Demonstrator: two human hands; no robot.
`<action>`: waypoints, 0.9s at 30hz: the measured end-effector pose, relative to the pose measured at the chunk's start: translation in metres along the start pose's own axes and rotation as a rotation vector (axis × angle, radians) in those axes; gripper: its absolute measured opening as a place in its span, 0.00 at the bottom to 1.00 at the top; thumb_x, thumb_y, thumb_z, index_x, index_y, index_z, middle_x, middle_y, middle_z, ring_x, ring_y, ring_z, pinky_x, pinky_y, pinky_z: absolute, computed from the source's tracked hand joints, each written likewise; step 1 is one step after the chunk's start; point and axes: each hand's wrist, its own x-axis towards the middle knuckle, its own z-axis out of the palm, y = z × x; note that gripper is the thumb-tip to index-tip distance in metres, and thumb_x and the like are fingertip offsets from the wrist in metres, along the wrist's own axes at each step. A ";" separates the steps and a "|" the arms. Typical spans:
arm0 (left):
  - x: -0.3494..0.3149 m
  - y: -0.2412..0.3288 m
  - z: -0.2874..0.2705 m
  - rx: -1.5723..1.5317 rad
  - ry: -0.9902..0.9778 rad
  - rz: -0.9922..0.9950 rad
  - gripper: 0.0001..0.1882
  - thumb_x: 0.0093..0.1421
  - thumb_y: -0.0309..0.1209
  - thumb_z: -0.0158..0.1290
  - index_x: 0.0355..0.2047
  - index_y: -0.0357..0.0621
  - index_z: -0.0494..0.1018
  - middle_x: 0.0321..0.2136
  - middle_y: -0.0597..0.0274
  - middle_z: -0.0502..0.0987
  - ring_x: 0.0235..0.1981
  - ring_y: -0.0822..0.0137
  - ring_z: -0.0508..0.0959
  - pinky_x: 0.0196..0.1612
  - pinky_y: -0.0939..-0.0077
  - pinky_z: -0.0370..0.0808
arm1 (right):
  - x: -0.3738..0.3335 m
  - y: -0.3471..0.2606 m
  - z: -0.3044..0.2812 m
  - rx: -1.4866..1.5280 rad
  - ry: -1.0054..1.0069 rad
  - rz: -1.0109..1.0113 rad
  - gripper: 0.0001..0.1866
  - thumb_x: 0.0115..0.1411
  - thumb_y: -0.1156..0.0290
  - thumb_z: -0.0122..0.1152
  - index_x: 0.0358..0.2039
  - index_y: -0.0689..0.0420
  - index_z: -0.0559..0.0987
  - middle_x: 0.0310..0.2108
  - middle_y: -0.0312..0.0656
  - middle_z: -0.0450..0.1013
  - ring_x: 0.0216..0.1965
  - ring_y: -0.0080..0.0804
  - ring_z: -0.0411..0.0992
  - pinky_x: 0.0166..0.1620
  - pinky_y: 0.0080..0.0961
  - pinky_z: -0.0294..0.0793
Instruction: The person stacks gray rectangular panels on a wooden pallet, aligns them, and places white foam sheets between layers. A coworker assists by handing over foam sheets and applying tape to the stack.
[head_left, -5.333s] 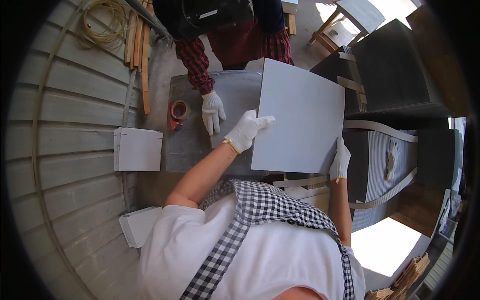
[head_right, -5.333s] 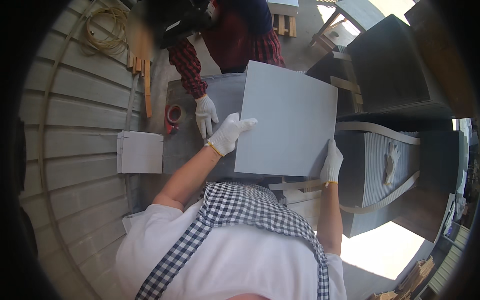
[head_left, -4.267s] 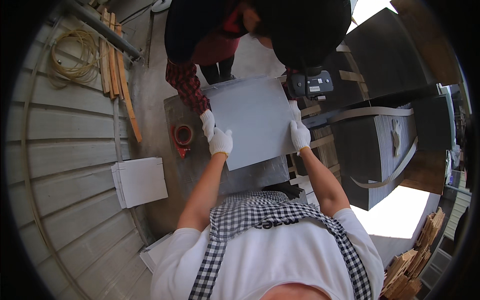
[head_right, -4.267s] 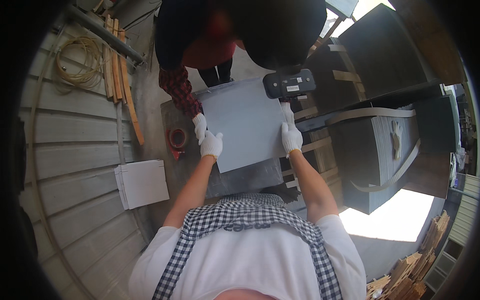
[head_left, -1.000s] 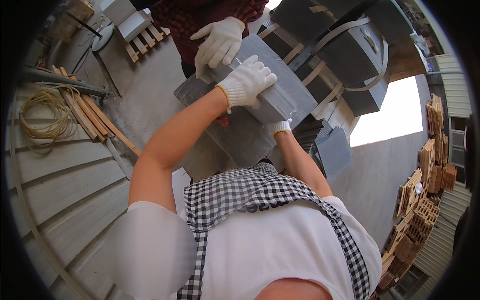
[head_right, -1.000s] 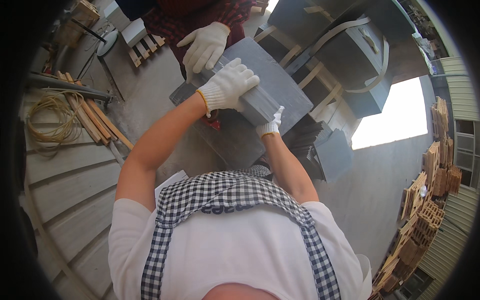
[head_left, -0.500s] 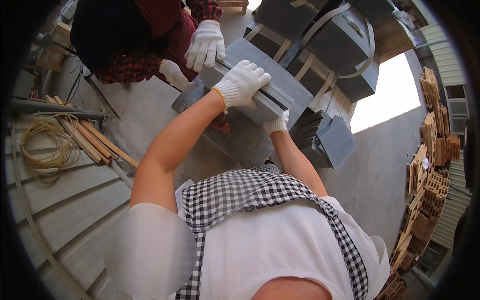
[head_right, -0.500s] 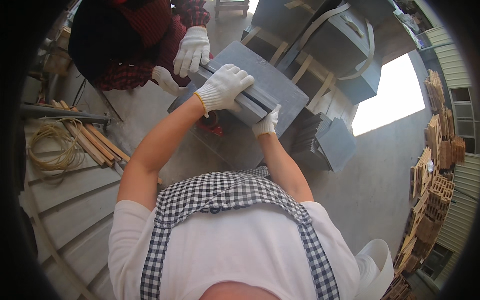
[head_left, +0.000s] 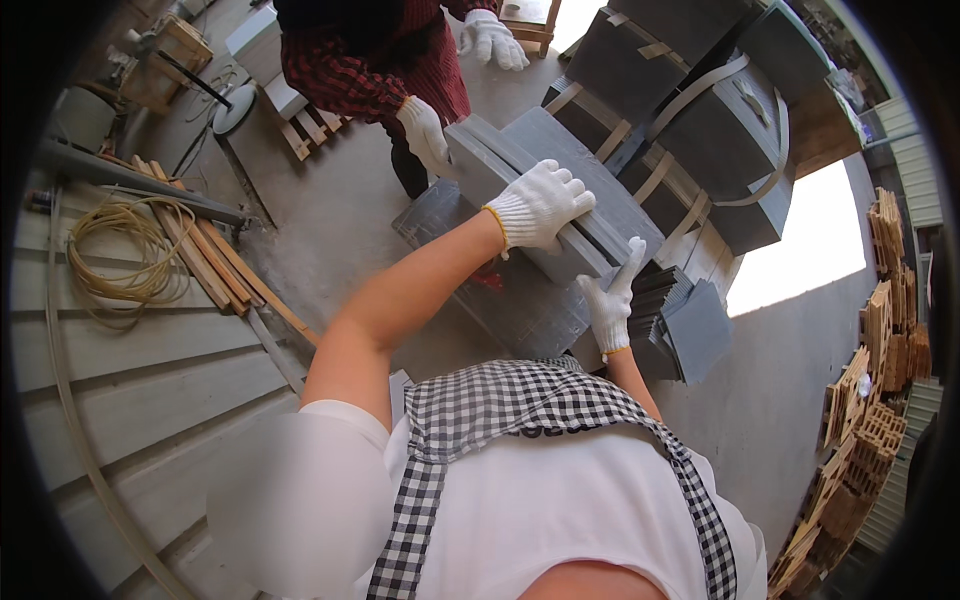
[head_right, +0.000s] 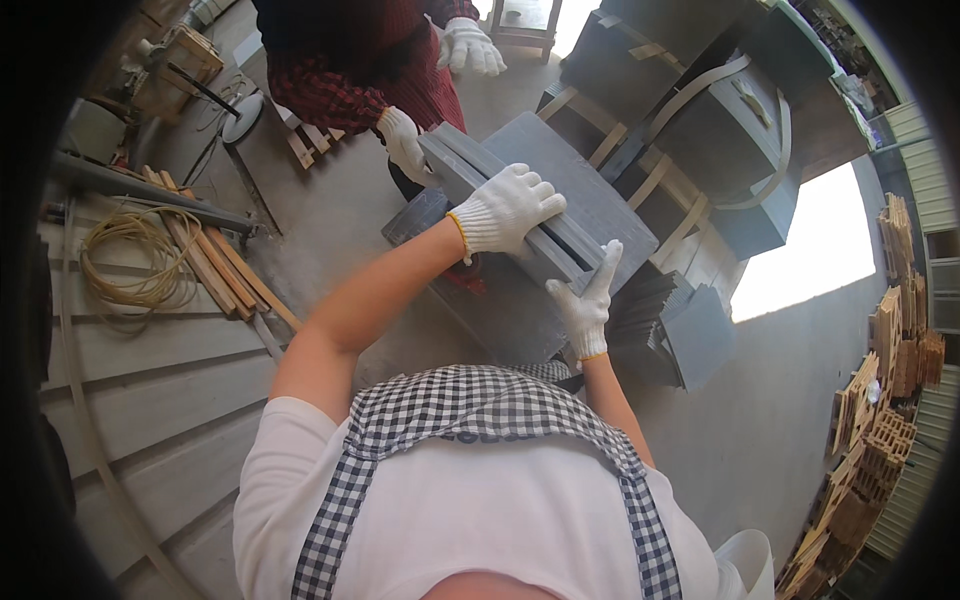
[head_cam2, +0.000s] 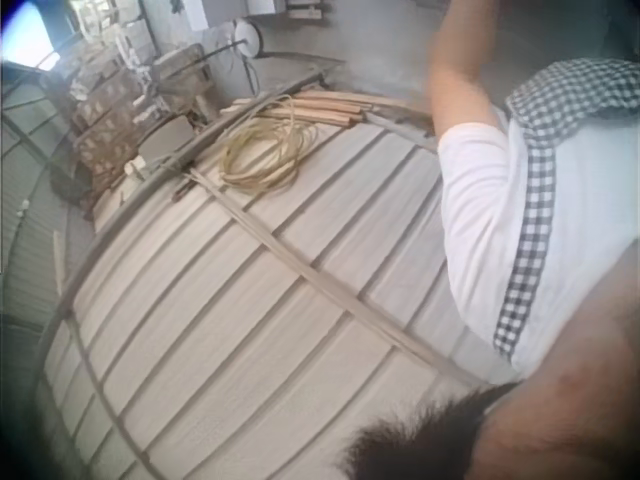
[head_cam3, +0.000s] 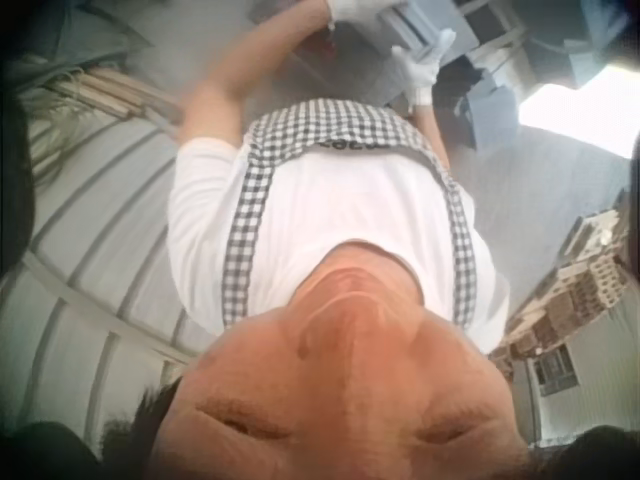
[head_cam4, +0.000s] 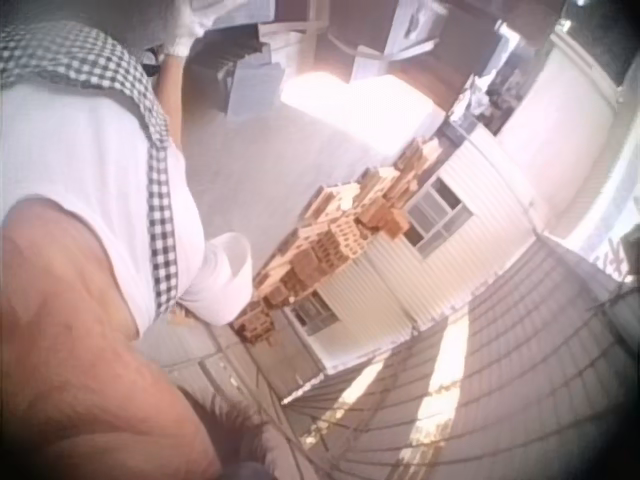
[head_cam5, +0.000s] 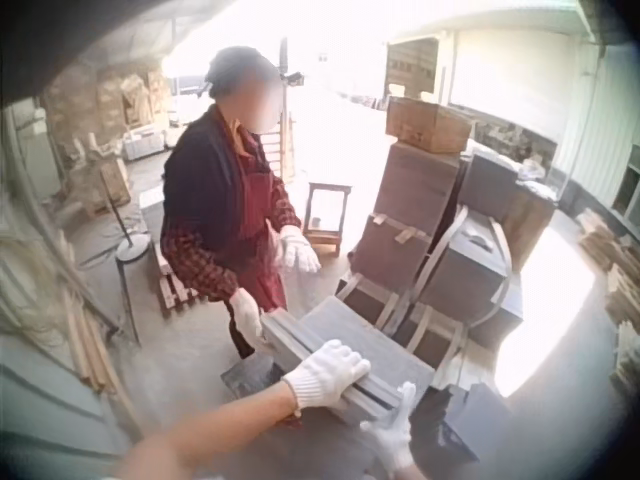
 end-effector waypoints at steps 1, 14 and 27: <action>0.000 -0.001 0.000 -0.010 -0.008 -0.002 0.34 0.37 0.46 0.70 0.44 0.50 0.72 0.39 0.64 0.76 0.45 0.62 0.76 0.53 0.68 0.67 | 0.000 0.005 0.004 -0.063 -0.055 0.127 0.64 0.48 0.57 0.75 0.73 0.54 0.38 0.66 0.55 0.58 0.65 0.47 0.61 0.65 0.37 0.61; 0.016 -0.005 0.000 0.029 -0.042 -0.059 0.33 0.35 0.48 0.70 0.42 0.51 0.74 0.35 0.66 0.76 0.42 0.63 0.77 0.55 0.63 0.63 | 0.034 0.074 0.023 -0.085 -0.075 0.055 0.31 0.45 0.66 0.80 0.48 0.64 0.76 0.44 0.46 0.79 0.43 0.35 0.78 0.45 0.31 0.77; -0.067 -0.145 0.129 -1.511 0.905 -1.256 0.46 0.64 0.68 0.36 0.57 0.34 0.71 0.52 0.53 0.75 0.56 0.63 0.71 0.61 0.70 0.64 | 0.030 0.049 0.020 -0.054 -0.076 0.129 0.33 0.43 0.62 0.80 0.47 0.65 0.77 0.42 0.50 0.78 0.43 0.42 0.78 0.45 0.34 0.77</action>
